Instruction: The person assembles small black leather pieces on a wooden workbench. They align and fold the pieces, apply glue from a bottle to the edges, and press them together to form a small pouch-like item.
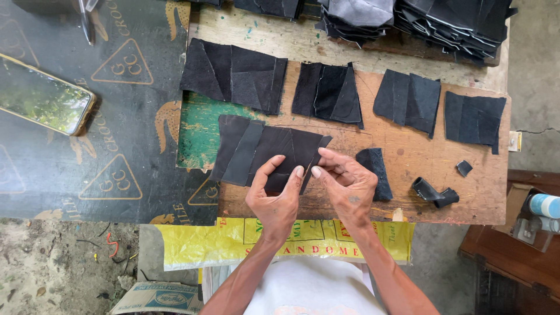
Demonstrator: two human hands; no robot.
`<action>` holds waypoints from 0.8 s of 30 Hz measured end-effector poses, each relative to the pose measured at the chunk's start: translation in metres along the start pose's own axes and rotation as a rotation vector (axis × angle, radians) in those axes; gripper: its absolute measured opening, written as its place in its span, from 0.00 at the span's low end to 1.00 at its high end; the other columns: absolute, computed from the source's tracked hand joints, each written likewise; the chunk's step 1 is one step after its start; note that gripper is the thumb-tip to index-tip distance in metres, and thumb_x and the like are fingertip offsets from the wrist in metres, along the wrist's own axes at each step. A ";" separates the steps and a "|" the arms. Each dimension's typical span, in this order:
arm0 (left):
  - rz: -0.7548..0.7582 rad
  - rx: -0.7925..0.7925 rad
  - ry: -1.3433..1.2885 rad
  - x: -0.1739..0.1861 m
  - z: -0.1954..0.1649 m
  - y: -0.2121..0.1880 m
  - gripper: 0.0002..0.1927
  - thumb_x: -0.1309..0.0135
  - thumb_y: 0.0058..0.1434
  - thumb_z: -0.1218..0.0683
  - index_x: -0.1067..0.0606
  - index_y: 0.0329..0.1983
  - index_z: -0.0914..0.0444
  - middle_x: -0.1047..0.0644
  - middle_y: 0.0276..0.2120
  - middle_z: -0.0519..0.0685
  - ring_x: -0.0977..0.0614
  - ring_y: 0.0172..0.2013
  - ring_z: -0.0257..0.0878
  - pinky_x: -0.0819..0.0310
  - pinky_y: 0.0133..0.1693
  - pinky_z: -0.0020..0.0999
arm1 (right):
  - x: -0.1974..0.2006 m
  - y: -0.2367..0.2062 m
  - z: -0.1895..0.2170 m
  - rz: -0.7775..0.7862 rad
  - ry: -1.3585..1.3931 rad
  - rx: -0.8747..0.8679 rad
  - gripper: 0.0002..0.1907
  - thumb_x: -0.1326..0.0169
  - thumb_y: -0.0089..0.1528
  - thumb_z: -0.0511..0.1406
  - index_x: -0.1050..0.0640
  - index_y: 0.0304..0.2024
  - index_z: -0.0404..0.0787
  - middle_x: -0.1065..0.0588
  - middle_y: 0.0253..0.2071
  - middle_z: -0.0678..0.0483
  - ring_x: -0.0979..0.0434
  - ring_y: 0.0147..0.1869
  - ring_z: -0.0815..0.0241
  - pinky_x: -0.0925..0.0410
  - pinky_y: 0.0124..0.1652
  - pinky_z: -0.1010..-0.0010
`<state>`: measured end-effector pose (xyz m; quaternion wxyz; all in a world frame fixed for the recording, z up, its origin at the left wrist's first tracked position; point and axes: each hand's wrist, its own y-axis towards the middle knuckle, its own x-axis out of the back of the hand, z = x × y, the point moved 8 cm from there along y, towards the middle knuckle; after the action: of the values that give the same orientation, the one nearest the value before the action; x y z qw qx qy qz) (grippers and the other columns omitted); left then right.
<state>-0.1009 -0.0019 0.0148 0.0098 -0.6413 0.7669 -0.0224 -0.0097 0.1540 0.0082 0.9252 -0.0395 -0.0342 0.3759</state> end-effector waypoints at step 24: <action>0.019 0.159 -0.106 0.001 0.010 0.001 0.19 0.33 0.57 0.62 0.22 0.51 0.68 0.19 0.41 0.48 0.19 0.38 0.31 0.21 0.39 0.25 | -0.003 0.000 0.001 0.009 -0.060 -0.064 0.23 0.38 0.58 0.21 0.22 0.56 0.31 0.19 0.40 0.50 0.19 0.41 0.68 0.24 0.40 0.80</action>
<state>-0.1012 -0.0032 0.0052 0.1015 -0.6314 0.7672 -0.0493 -0.0124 0.1518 0.0089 0.9203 -0.0580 -0.0736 0.3798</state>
